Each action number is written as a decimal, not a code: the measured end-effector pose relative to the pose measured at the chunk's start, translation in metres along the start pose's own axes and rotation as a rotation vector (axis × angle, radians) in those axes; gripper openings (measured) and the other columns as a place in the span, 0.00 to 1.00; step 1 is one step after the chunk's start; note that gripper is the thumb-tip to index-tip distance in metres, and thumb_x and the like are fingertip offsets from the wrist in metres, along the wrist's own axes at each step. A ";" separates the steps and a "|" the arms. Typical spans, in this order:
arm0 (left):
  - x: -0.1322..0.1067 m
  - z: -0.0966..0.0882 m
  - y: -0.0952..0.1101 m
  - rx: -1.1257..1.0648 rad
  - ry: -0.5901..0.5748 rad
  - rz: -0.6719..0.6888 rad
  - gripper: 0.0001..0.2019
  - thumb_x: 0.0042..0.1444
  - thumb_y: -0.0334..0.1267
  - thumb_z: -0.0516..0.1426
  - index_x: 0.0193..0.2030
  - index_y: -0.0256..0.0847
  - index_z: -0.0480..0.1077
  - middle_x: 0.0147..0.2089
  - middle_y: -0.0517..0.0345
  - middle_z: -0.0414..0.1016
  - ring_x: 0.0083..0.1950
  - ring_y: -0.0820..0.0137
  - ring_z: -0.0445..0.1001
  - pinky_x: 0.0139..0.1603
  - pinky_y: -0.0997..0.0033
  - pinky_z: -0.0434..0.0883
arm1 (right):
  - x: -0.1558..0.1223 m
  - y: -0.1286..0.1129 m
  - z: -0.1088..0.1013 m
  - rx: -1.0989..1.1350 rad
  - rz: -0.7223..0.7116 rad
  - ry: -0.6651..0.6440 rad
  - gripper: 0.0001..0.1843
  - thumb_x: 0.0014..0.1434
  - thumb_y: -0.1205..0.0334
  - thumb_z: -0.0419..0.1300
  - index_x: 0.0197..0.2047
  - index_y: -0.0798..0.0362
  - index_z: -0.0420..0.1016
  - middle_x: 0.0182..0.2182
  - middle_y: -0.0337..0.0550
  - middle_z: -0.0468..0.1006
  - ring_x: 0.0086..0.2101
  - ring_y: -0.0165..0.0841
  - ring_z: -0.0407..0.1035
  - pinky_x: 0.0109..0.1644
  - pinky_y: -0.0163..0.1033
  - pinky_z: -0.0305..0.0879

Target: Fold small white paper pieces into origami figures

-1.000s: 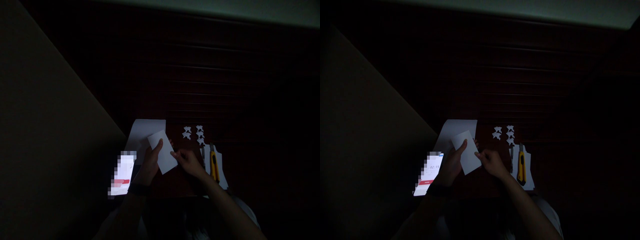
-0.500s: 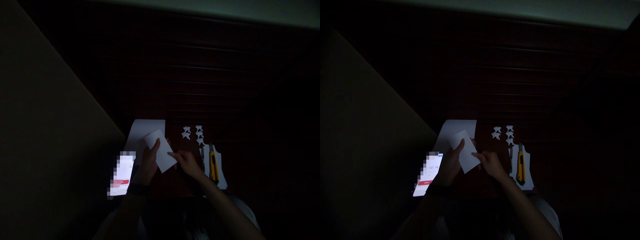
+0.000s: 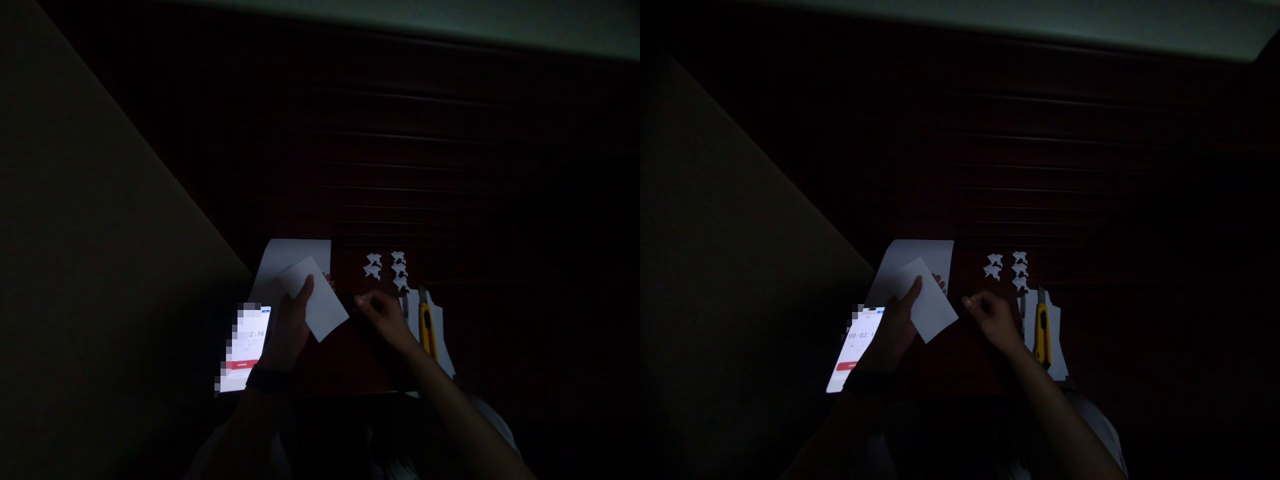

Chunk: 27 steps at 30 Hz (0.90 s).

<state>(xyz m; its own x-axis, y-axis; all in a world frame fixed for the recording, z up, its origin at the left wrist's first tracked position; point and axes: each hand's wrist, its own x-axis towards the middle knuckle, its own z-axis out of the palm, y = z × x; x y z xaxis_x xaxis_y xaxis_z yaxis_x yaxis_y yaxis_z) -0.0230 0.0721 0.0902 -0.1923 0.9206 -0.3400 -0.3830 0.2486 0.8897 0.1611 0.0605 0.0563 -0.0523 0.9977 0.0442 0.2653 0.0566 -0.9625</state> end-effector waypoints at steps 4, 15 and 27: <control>-0.002 0.016 -0.017 -0.114 -0.237 -0.076 0.21 0.48 0.45 0.62 0.46 0.33 0.71 0.38 0.46 0.78 0.36 0.63 0.77 0.38 0.65 0.72 | 0.002 0.001 0.016 0.206 0.082 -0.088 0.15 0.53 0.52 0.59 0.36 0.56 0.75 0.32 0.44 0.77 0.32 0.33 0.69 0.36 0.36 0.63; 0.000 0.011 -0.032 -0.060 -0.255 -0.024 0.19 0.46 0.42 0.63 0.43 0.34 0.72 0.38 0.48 0.78 0.34 0.65 0.76 0.34 0.69 0.71 | 0.000 0.004 0.022 0.431 0.182 -0.060 0.11 0.52 0.56 0.61 0.33 0.56 0.78 0.26 0.41 0.77 0.26 0.31 0.67 0.30 0.35 0.61; 0.000 0.012 -0.036 0.005 -0.071 0.031 0.16 0.39 0.37 0.66 0.36 0.34 0.73 0.33 0.52 0.78 0.29 0.66 0.76 0.27 0.71 0.70 | 0.000 0.002 0.026 0.377 0.169 -0.069 0.13 0.52 0.55 0.60 0.34 0.56 0.79 0.27 0.42 0.78 0.29 0.34 0.69 0.34 0.37 0.64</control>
<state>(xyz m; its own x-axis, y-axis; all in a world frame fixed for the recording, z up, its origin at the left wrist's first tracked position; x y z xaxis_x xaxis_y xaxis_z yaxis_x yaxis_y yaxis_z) 0.0016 0.0668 0.0619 -0.1390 0.9468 -0.2901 -0.3732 0.2213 0.9010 0.1367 0.0593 0.0471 -0.1060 0.9861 -0.1283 -0.0944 -0.1384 -0.9859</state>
